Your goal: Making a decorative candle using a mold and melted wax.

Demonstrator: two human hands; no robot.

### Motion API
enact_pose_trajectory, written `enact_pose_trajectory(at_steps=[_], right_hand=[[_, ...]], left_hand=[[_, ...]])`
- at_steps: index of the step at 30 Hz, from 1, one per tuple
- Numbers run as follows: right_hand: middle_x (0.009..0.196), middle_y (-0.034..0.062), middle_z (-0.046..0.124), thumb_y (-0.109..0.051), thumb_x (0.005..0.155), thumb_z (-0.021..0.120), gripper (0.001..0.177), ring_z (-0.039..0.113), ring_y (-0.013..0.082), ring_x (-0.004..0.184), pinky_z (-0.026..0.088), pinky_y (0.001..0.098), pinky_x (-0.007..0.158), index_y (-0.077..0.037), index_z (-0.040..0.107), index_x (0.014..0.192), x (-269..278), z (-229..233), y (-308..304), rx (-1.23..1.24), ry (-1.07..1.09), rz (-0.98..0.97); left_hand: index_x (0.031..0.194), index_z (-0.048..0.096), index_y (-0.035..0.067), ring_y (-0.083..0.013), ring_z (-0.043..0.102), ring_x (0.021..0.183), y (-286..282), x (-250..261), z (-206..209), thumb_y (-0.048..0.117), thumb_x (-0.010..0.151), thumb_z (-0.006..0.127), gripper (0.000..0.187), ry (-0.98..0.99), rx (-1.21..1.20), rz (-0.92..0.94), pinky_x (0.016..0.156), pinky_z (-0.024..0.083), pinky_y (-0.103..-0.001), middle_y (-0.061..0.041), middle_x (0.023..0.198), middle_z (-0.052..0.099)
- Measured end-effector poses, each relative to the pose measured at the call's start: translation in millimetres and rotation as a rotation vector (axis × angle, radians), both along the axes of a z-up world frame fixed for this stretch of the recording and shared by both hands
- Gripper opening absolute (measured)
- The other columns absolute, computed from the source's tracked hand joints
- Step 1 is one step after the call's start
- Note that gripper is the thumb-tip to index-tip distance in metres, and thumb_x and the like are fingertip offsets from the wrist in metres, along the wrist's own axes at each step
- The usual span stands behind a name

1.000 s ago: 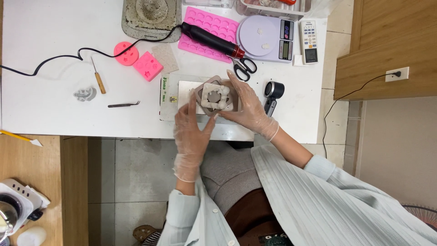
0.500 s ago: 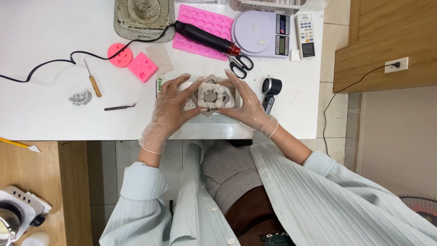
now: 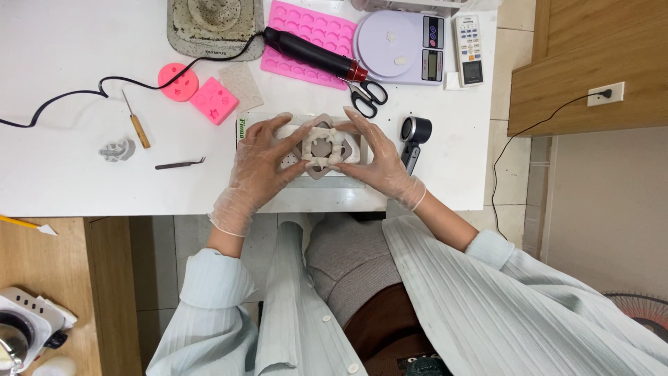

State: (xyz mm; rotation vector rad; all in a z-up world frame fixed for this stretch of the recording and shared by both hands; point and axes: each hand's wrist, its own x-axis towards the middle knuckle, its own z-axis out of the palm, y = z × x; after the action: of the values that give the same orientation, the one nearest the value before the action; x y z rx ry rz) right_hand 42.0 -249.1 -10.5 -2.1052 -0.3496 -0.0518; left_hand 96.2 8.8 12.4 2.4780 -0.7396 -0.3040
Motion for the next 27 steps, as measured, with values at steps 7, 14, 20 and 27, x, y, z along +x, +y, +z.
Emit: enact_pose_trajectory(at_steps=[7,14,20,27], right_hand=[[0.140,0.0074,0.064,-0.019,0.079,0.093,0.105,0.059,0.0252,0.134,0.046,0.0433,0.122,-0.018,0.028,0.162,-0.5,-5.5,0.5,0.027,0.045,-0.012],[0.140,0.0070,0.064,-0.020,0.079,0.093,0.105,0.058,0.0250,0.135,0.045,0.0442,0.122,-0.017,0.028,0.162,-0.9,-7.1,-0.6,0.015,0.044,-0.008],[0.142,0.0069,0.063,-0.022,0.077,0.094,0.109,0.057,0.0259,0.136,0.044,0.0450,0.122,-0.017,0.027,0.163,-0.7,-4.3,-0.9,-0.004,0.032,-0.005],[0.141,0.0100,0.058,-0.027,0.071,0.098,0.116,0.054,0.0284,0.136,0.045,0.0455,0.120,-0.016,0.026,0.162,-2.8,-3.6,-2.1,-0.041,-0.030,-0.007]], left_hand=[[0.147,0.055,0.037,-0.0353,0.039,0.135,-0.5,5.2,2.1,0.054,0.086,0.075,0.067,0.005,0.031,-0.028,0.113,0.035,-0.048,-0.010,0.149,0.047],[0.148,0.053,0.037,-0.0370,0.038,0.135,-0.6,6.5,2.3,0.057,0.086,0.073,0.069,0.044,0.097,-0.030,0.112,0.035,-0.050,-0.010,0.150,0.045],[0.150,0.051,0.034,-0.0349,0.035,0.138,-2.9,5.3,5.4,0.061,0.084,0.073,0.075,0.060,0.091,-0.015,0.114,0.033,-0.049,-0.009,0.151,0.045],[0.154,0.044,0.021,-0.0317,0.031,0.141,-1.7,2.7,1.4,0.059,0.062,0.088,0.108,0.092,0.075,-0.010,0.118,0.032,-0.045,-0.007,0.153,0.040]])
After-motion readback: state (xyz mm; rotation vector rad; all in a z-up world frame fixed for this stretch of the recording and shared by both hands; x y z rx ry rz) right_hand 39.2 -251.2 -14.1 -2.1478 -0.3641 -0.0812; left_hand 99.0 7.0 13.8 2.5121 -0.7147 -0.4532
